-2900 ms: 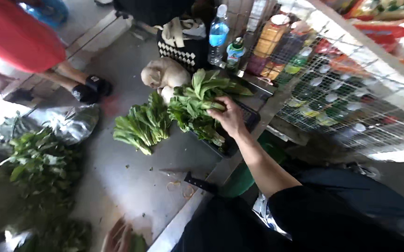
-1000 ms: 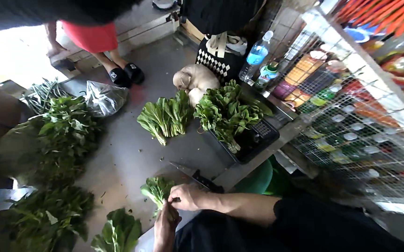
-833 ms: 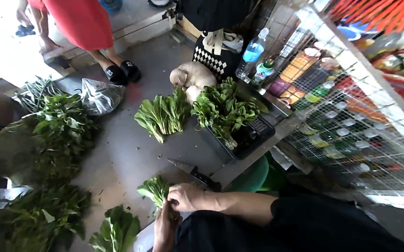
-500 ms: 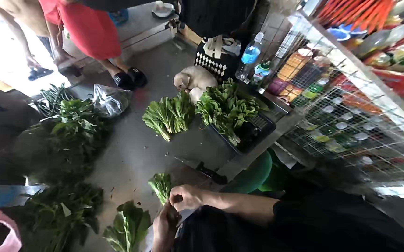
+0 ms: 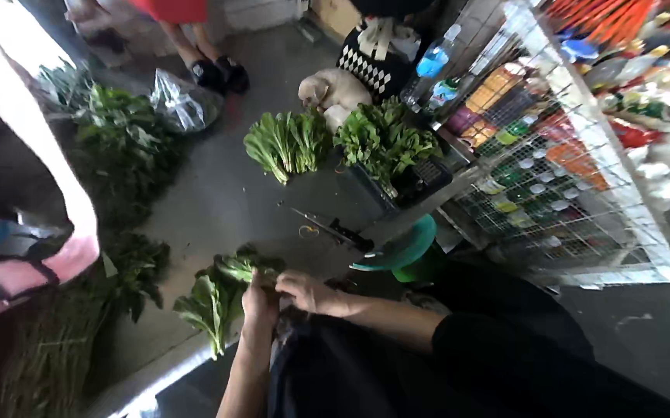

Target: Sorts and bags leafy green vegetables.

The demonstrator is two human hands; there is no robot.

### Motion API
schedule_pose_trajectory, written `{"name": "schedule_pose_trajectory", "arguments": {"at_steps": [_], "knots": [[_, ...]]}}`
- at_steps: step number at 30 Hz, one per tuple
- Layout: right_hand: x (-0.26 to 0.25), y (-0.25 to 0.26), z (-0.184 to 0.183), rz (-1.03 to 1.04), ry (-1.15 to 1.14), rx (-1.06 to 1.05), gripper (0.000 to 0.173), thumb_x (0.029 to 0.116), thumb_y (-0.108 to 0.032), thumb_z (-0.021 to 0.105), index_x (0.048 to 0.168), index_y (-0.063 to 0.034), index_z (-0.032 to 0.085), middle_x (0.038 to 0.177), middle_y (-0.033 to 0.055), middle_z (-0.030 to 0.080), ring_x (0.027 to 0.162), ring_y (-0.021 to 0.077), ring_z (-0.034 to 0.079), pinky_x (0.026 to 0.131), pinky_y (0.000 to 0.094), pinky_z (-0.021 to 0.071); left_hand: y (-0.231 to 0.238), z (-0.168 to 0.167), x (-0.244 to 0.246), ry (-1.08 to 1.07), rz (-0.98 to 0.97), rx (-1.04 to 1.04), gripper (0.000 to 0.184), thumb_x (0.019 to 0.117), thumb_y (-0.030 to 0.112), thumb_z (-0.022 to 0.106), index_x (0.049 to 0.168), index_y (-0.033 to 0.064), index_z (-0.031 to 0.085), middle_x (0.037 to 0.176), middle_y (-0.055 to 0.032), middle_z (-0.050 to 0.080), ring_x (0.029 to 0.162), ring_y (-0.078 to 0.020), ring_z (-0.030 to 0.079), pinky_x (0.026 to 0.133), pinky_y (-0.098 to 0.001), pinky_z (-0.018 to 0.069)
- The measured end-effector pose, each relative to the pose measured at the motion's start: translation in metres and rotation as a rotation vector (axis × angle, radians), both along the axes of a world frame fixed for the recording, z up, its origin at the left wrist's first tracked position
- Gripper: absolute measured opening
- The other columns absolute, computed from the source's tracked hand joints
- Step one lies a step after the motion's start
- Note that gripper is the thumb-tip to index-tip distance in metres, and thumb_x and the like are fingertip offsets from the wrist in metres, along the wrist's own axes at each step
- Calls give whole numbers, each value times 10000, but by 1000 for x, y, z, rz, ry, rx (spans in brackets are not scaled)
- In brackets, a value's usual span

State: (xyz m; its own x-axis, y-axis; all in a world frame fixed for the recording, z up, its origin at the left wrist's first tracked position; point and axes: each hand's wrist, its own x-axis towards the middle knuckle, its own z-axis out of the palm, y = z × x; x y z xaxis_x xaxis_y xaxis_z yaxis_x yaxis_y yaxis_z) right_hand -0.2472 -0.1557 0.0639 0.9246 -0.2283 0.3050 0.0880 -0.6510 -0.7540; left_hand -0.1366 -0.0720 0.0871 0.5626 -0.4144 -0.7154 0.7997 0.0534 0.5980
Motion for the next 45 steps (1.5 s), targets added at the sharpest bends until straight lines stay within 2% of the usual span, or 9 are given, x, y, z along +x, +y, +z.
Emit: {"name": "schedule_pose_trajectory", "arguments": {"at_steps": [8, 16, 21, 27, 33, 36, 40, 42, 45], "knots": [[-21, -7, -10, -111, 37, -137, 131, 987, -50, 608, 998, -22, 736, 1091, 138, 733, 1093, 243, 695, 1009, 348, 546, -3, -15, 13, 121, 68, -294, 426, 1125, 420, 270, 1117, 108, 559, 902, -25, 666, 803, -155, 678, 763, -348, 596], [-25, -84, -5, -505, 295, 31, 203, 990, -94, 628, 1157, -2, 700, 1121, 159, 709, 1010, 240, 707, 930, 409, 590, 2, -20, 5, 13, -66, -242, 224, 1085, 94, 430, 1262, -1, 529, 1067, -132, 684, 934, -225, 689, 873, -405, 583], [-19, -117, 8, -409, 592, 32, 349, 945, -106, 703, 1283, -38, 653, 1387, 216, 563, 1120, 319, 658, 943, 445, 575, 6, -34, -24, -25, -126, -197, 397, 974, -63, 430, 1369, -25, 461, 1223, -184, 647, 1056, -265, 673, 910, -427, 578], [-11, -102, 15, -24, 941, 276, 653, 941, -433, 742, 1413, -21, 558, 1320, 212, 641, 1192, 336, 647, 1043, 537, 509, 3, -46, -71, 78, -75, -275, 456, 905, -52, 410, 1358, -26, 458, 1192, -181, 659, 1055, -278, 682, 953, -487, 571], [-21, -120, -11, 38, 773, 669, 220, 981, -189, 704, 1140, -38, 696, 1021, 102, 709, 861, 173, 682, 783, 374, 592, -4, -48, -102, 161, 219, -269, 334, 954, 26, 392, 1264, 43, 513, 1117, -142, 672, 1006, -276, 677, 906, -503, 565], [-25, -138, -10, 75, 840, 828, 169, 1031, -140, 618, 1145, -20, 650, 983, 100, 716, 809, 167, 704, 742, 338, 611, -7, -53, -119, 167, 275, -259, 322, 1010, 75, 386, 1307, 46, 507, 1137, -160, 667, 1029, -298, 678, 924, -525, 565], [-26, -137, 9, 244, 1005, 527, 382, 971, -276, 725, 1228, -4, 651, 1078, 178, 704, 917, 268, 696, 836, 469, 585, -14, -56, -133, 135, 271, -286, 346, 1033, 131, 404, 1355, 58, 509, 1164, -151, 672, 1050, -292, 678, 953, -509, 558], [-28, -134, 4, 317, 1028, 351, 380, 899, -327, 807, 1129, -40, 712, 1026, 164, 720, 924, 283, 699, 856, 531, 568, -19, -48, -133, 107, 236, -272, 305, 1067, 157, 438, 1351, 62, 498, 1139, -148, 684, 1028, -284, 694, 938, -493, 578], [-27, -133, -1, 336, 1010, 460, 251, 969, -273, 723, 1049, -35, 719, 947, 112, 720, 845, 202, 702, 815, 435, 596, -21, -35, -125, 61, 205, -244, 306, 1076, 125, 491, 1364, 21, 480, 1125, -189, 694, 1003, -317, 716, 914, -493, 602]]}}
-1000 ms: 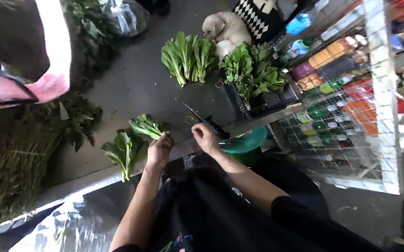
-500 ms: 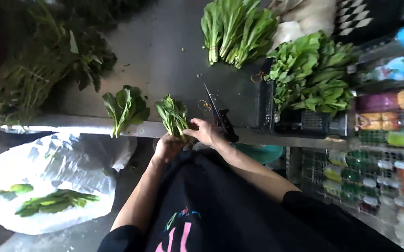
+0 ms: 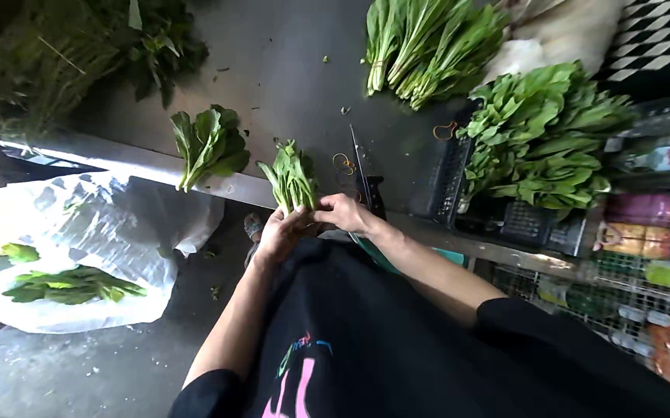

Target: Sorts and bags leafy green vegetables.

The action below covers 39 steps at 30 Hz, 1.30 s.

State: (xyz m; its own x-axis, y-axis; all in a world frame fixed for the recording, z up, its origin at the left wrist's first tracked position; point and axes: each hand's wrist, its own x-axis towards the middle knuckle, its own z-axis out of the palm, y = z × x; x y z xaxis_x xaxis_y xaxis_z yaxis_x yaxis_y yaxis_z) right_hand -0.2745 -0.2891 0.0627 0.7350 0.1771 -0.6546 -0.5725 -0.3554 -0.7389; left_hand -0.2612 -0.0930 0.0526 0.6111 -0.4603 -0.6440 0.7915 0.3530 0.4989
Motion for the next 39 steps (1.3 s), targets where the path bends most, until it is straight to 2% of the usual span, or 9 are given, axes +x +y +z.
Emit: {"name": "schedule_pose_trajectory", "arguments": {"at_steps": [5, 9, 12, 16, 21, 24, 28, 32, 39], "knots": [[-7, -9, 13, -317, 20, 336, 237, 1033, -191, 618, 1140, 5, 697, 1027, 88, 729, 892, 158, 703, 856, 351, 602, 24, 17, 24, -204, -175, -122, 408, 1092, 149, 388, 1490, 60, 414, 1442, -191, 573, 1205, -363, 651, 1013, -517, 557], [-6, -6, 27, -425, -134, 322, 211, 1030, -146, 583, 1149, -16, 699, 918, 37, 700, 766, 98, 641, 766, 301, 573, 32, 25, 43, -188, -148, -129, 312, 1098, 168, 398, 1363, 34, 494, 1216, -190, 660, 1069, -353, 700, 973, -533, 574], [-4, 5, 23, -491, -163, 216, 308, 1028, -142, 605, 1305, -18, 653, 930, 61, 692, 739, 118, 627, 729, 305, 567, 33, 8, 54, -164, -185, 244, 336, 1084, 247, 519, 1350, 42, 516, 1055, -168, 701, 900, -291, 737, 831, -472, 634], [-9, 34, 17, -734, -159, 128, 269, 988, -100, 669, 1241, -11, 648, 983, 85, 702, 752, 136, 647, 725, 311, 578, 47, -14, 60, -473, -578, 819, 564, 963, 398, 705, 1412, 111, 519, 1061, -182, 715, 919, -324, 722, 850, -570, 585], [-23, 65, 28, -846, -348, 81, 239, 967, -80, 696, 1199, -25, 683, 1080, 90, 709, 814, 151, 677, 762, 330, 604, 40, 5, 79, -661, -735, 764, 560, 967, 388, 709, 1387, 81, 500, 1056, -181, 709, 905, -331, 729, 830, -585, 595], [-22, 76, 37, -862, -398, 39, 208, 993, -128, 664, 1178, -35, 682, 1059, 87, 705, 802, 143, 662, 755, 329, 591, 37, 9, 103, -681, -950, 845, 862, 873, 561, 760, 1521, 113, 408, 1138, -236, 699, 1023, -421, 694, 897, -665, 535], [-20, 89, 54, -968, -406, 154, 314, 1005, -92, 617, 1308, -12, 595, 1025, 134, 722, 797, 176, 693, 755, 333, 602, 68, 35, 115, -917, -1087, 1019, 775, 882, 604, 714, 1472, 139, 527, 1196, -194, 710, 1074, -450, 676, 901, -712, 500], [-21, 114, 56, -1048, -343, 191, 207, 998, -38, 591, 1200, -12, 548, 992, 144, 729, 797, 196, 713, 771, 352, 607, 89, 43, 109, -1023, -954, 764, 422, 976, 410, 686, 1301, 140, 679, 1207, -128, 704, 1072, -310, 694, 937, -585, 549], [-6, 143, 45, -848, -336, 138, 173, 978, -71, 599, 1123, -10, 673, 957, 89, 706, 842, 166, 681, 795, 365, 596, 82, 39, 84, -545, -633, 227, 284, 1035, 324, 615, 1060, 52, 690, 948, -92, 721, 832, -199, 710, 805, -432, 611]]}}
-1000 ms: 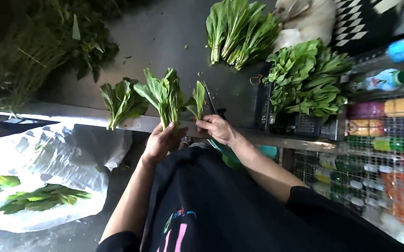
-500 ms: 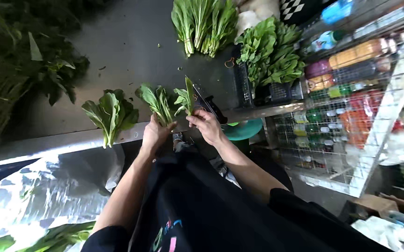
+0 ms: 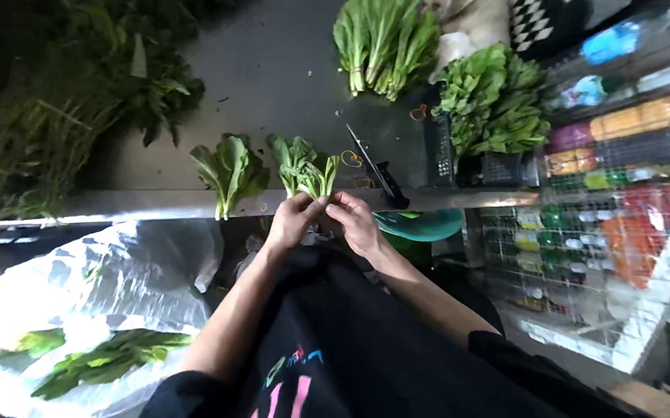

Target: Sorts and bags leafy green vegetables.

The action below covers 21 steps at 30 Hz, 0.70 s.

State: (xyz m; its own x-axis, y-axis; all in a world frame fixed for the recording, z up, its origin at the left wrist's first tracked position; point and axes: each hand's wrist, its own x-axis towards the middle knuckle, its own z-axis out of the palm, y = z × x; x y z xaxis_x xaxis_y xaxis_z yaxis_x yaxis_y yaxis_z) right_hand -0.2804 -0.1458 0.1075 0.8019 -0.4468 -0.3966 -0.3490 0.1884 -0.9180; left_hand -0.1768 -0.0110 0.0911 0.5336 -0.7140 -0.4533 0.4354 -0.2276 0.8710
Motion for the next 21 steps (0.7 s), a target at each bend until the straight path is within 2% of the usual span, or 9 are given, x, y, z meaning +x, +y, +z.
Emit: {"name": "schedule_pose_trajectory", "arguments": {"at_steps": [3, 6, 8, 14, 16, 17, 19, 21], "knots": [[10, -1, -1, 30, -14, -57, 133, 973, -97, 665, 1077, -20, 693, 935, 79, 716, 821, 158, 688, 779, 355, 602, 9, 3, 0, -74, 119, 28, 280, 1019, 342, 640, 997, 72, 713, 892, -65, 727, 784, -172, 702, 754, -404, 600], [17, -7, -2, 66, -90, -90, 149, 945, -113, 715, 1077, -49, 691, 951, 64, 708, 836, 157, 683, 785, 361, 604, 22, 9, 6, -185, 76, 104, 328, 1022, 412, 616, 1031, 100, 715, 876, -64, 714, 746, -177, 687, 708, -412, 596], [23, -12, 0, 113, -128, -96, 154, 929, -78, 724, 1077, -59, 685, 974, 52, 708, 867, 147, 685, 813, 355, 606, 25, 15, 6, -227, 50, 118, 297, 1026, 381, 616, 1037, 99, 710, 853, -61, 700, 697, -168, 650, 655, -387, 563], [30, -40, 4, 295, -127, -54, 224, 919, -10, 714, 1137, -31, 670, 1004, 77, 716, 886, 159, 696, 825, 345, 610, 7, 19, -14, -195, 201, 101, 235, 1029, 291, 602, 1025, 73, 690, 853, -70, 695, 710, -168, 648, 657, -382, 555], [31, -52, 5, 358, -133, -47, 239, 921, -23, 719, 1155, -30, 669, 1008, 81, 717, 886, 165, 700, 823, 350, 616, -1, 17, -23, -179, 256, 67, 217, 1027, 257, 584, 1070, 73, 691, 890, -69, 705, 743, -167, 662, 686, -383, 567], [31, -58, 4, 400, -133, -66, 244, 924, -36, 721, 1163, -33, 668, 1020, 81, 717, 891, 167, 700, 825, 353, 616, -5, 17, -27, -169, 272, 58, 217, 1032, 236, 576, 1131, 80, 690, 942, -67, 715, 781, -167, 676, 724, -387, 579], [30, -69, 1, 505, -145, -219, 248, 924, -73, 736, 1162, -33, 679, 1055, 78, 733, 908, 156, 713, 834, 346, 619, -12, 18, -35, -162, 296, 57, 267, 1039, 193, 561, 1261, 109, 683, 1057, -52, 737, 870, -154, 698, 799, -382, 590], [33, -77, 0, 669, -205, -524, 270, 922, -113, 752, 1174, -25, 711, 1114, 94, 720, 958, 150, 712, 880, 343, 611, -22, 14, -42, -135, 348, 54, 270, 1031, 184, 579, 1267, 88, 668, 1054, -64, 731, 885, -154, 699, 818, -389, 590]]}}
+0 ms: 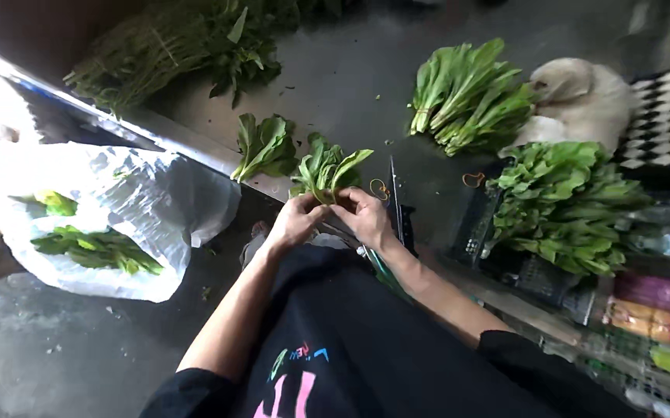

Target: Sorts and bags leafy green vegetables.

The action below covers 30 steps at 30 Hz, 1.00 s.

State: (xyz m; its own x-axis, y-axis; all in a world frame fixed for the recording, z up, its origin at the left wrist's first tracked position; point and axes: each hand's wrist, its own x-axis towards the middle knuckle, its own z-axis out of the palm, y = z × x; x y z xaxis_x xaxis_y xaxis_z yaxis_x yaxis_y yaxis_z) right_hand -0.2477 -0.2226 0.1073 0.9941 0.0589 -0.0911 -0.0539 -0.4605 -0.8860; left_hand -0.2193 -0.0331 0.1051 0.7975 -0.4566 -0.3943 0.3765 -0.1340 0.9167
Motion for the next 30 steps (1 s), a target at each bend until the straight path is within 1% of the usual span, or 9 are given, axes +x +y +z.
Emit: {"name": "schedule_pose_trajectory", "arguments": {"at_steps": [3, 6, 11, 15, 17, 20, 24, 27, 30], "knots": [[-5, 0, -1, 358, -108, -228, 414, 940, -162, 728, 1321, -11, 670, 1241, 171, 644, 1082, 239, 667, 950, 392, 574, -4, -9, -25, 86, 114, -48, 362, 1045, 282, 588, 1341, 75, 593, 1088, -102, 713, 900, -186, 715, 804, -408, 621], [2, 22, 6, 571, -62, -173, 511, 947, -257, 734, 1388, -25, 624, 1293, 163, 617, 1116, 226, 648, 975, 391, 558, 38, -4, -34, 38, 199, -21, 352, 1098, 307, 448, 1316, 77, 602, 983, -82, 703, 805, -151, 679, 741, -363, 594], [9, 36, -5, 510, 1, -119, 415, 982, -268, 688, 1357, -93, 659, 1180, 97, 693, 981, 159, 698, 899, 355, 595, 198, -2, -30, -222, 675, 211, 345, 1060, 146, 425, 1341, 19, 580, 1024, -90, 693, 887, -172, 678, 831, -414, 596], [8, 45, -10, 363, 58, -201, 329, 995, -212, 675, 1297, -83, 689, 1174, 113, 708, 1001, 185, 710, 929, 403, 592, 328, 6, -34, -271, 1095, 371, 350, 1111, 273, 407, 1351, 56, 540, 942, 5, 662, 823, -94, 671, 799, -337, 595], [9, 59, -8, 306, 95, -241, 318, 1003, -223, 661, 1288, -85, 693, 1171, 109, 714, 1004, 178, 709, 935, 408, 584, 378, -4, -33, -138, 971, 650, 429, 1107, 356, 426, 1350, 30, 561, 1003, -65, 699, 886, -149, 702, 854, -371, 594], [10, 97, -9, 384, 211, -250, 350, 1004, -234, 657, 1315, -75, 669, 1155, 125, 712, 996, 192, 705, 913, 403, 583, 437, -29, -38, 229, 413, 1023, 602, 1032, 507, 552, 1277, -35, 647, 1237, -323, 639, 1162, -489, 619, 1005, -718, 436], [27, 186, -25, 569, 454, -265, 450, 1006, -324, 657, 1386, -84, 624, 1273, 142, 674, 1096, 227, 689, 983, 421, 559, 449, -43, -78, 235, 713, 1102, 583, 975, 556, 626, 1203, 23, 682, 1108, -238, 709, 1055, -440, 672, 937, -679, 486], [30, 281, -60, 608, 626, -242, 656, 958, -408, 716, 1487, -79, 512, 1368, 165, 623, 1174, 272, 661, 1024, 460, 540, 442, -80, -118, 339, 874, 1047, 812, 908, 538, 718, 1434, -34, 481, 1313, -301, 599, 1237, -460, 576, 1046, -633, 453], [34, 375, -87, 685, 651, -315, 944, 880, -567, 741, 1586, -78, 350, 1506, 214, 493, 1320, 353, 560, 1100, 543, 464, 424, -132, -135, 494, 995, 882, 528, 1052, 421, 553, 1353, -10, 595, 1250, -258, 661, 1158, -378, 652, 1003, -576, 502]]}}
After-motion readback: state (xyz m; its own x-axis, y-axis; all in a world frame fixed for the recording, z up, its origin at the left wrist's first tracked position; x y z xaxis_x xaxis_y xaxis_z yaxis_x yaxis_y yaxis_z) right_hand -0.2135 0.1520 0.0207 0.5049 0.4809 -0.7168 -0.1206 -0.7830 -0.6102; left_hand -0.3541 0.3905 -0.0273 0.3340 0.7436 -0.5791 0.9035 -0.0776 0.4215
